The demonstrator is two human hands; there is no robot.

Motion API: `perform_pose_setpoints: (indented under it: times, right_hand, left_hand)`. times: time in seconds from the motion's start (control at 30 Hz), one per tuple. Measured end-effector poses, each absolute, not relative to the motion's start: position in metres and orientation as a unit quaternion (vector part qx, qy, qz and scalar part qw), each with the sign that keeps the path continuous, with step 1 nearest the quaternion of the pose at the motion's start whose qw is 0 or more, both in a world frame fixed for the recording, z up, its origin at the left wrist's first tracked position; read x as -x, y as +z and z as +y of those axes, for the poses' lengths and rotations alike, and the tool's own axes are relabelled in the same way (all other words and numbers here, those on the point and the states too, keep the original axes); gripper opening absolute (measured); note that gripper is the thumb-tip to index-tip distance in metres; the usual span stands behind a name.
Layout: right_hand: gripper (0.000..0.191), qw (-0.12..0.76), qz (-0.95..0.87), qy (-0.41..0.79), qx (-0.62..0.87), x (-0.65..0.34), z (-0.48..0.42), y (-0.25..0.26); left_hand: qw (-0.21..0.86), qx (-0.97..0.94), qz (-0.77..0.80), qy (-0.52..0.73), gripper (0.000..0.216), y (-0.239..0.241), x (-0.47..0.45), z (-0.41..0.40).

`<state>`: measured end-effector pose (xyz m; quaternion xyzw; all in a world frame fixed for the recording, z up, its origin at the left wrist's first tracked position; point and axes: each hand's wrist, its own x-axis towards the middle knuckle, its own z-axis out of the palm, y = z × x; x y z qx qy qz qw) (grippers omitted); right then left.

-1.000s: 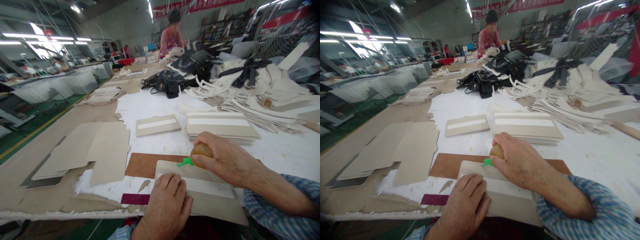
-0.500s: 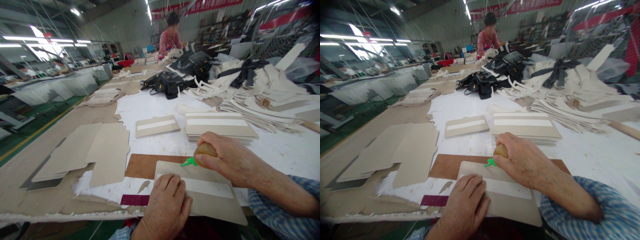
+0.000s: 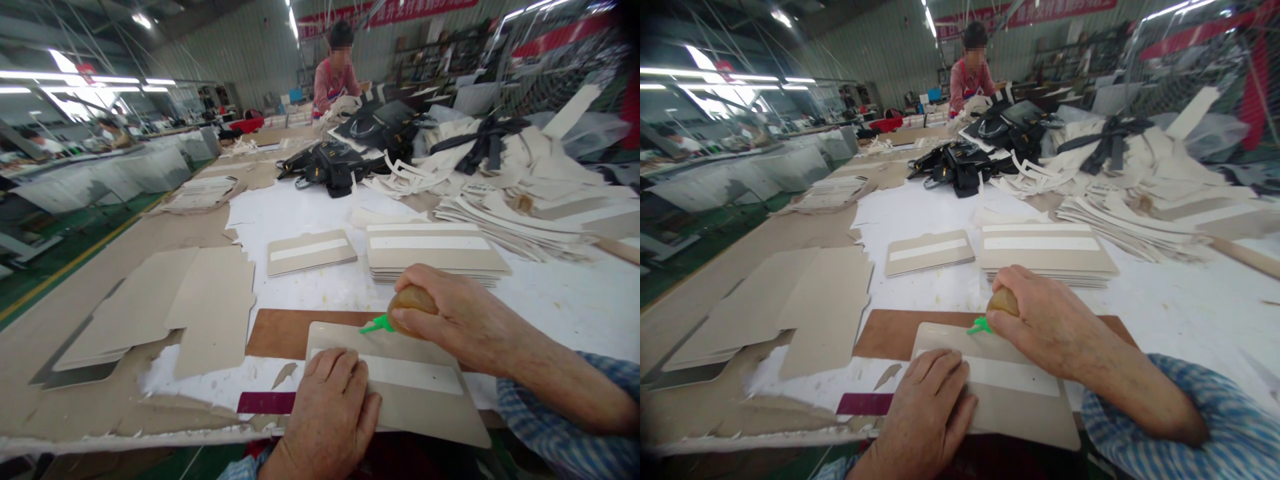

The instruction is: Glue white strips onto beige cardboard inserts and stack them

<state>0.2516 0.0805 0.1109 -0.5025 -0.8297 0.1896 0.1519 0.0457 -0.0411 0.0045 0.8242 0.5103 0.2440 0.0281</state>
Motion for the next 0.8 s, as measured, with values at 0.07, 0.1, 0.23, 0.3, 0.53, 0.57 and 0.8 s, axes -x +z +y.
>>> perform_pose_setpoints:
  times: [0.07,0.1,0.23,0.3,0.53,0.57,0.8]
  right_hand:
    - [0.016,0.168,-0.829,0.179,0.502,-0.260,0.081,0.108]
    - [0.016,0.174,-0.830,0.174,0.501,-0.264,0.081,0.107]
    - [0.015,0.180,-0.824,0.169,0.509,-0.272,0.080,0.104]
    - [0.016,0.181,-0.821,0.174,0.513,-0.271,0.079,0.104]
    - [0.019,0.179,-0.815,0.186,0.519,-0.266,0.074,0.106]
    - [0.019,0.178,-0.813,0.181,0.525,-0.268,0.074,0.106]
    - [0.023,0.152,-0.783,0.206,0.567,-0.288,0.068,0.107]
  left_hand:
    - [0.028,-0.825,0.510,0.243,0.029,0.004,-0.045,-0.041]
    - [0.027,-0.826,0.509,0.242,0.029,0.004,-0.045,-0.041]
    - [0.022,-0.829,0.504,0.244,0.029,0.006,-0.045,-0.040]
    - [0.020,-0.829,0.503,0.244,0.028,0.007,-0.045,-0.040]
    - [0.018,-0.832,0.500,0.240,0.029,0.009,-0.045,-0.039]
    - [0.019,-0.832,0.499,0.240,0.029,0.009,-0.044,-0.039]
    - [-0.007,-0.837,0.491,0.240,0.029,0.006,-0.044,-0.037]
